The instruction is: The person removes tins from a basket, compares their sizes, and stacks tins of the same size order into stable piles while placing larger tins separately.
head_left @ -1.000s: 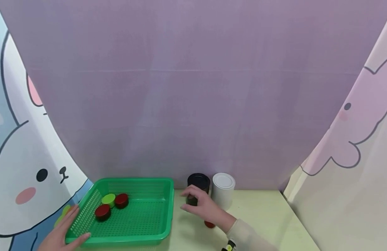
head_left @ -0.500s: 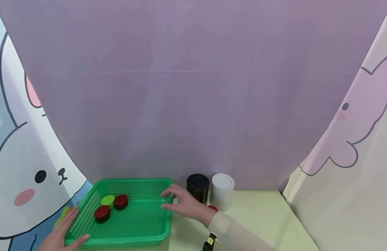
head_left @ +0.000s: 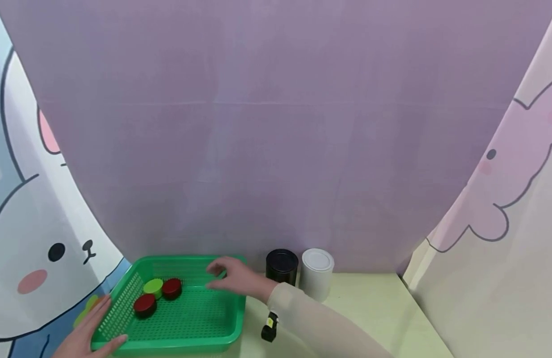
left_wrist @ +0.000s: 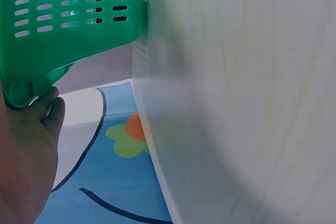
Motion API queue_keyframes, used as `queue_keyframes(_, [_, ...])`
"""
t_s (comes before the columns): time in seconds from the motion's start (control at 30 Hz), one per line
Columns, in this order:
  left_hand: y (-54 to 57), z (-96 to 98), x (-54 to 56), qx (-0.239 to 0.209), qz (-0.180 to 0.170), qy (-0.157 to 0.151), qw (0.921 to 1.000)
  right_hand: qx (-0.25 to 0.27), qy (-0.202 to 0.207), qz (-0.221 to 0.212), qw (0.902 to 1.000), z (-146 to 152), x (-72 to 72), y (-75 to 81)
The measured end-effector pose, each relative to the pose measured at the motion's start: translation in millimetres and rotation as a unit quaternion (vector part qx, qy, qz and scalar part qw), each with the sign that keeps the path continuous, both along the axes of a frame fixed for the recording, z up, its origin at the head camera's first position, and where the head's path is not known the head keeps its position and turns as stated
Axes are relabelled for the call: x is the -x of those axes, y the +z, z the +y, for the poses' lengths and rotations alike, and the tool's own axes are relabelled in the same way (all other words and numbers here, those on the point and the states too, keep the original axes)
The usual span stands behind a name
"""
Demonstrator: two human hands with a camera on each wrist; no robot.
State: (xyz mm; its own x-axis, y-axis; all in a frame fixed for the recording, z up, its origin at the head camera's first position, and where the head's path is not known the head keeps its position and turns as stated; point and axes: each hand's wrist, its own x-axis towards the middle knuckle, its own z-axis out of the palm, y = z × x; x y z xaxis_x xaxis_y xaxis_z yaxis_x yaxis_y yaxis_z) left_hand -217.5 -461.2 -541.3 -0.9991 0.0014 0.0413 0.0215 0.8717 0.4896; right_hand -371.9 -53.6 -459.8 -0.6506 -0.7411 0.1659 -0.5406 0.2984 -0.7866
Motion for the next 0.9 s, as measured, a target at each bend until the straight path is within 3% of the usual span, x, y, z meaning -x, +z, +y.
queue_keyframes(0.37, [1.1,2.5,-3.2,0.005,0.015,0.003,0.9999,-0.066,0.004,-0.036,0.9971,-54,10.2,0.9])
queue_keyframes(0.57, [3.2,2.3,-4.8,-0.004,0.004,0.005,1.0,-0.058,0.001,-0.041,0.9975,-77,14.8,-2.1])
queue_keyframes(0.9, [7.0,5.7,-6.1,-0.012,-0.01,0.004,0.9999,-0.048,-0.018,-0.034,0.9981,-106,25.7,-22.5])
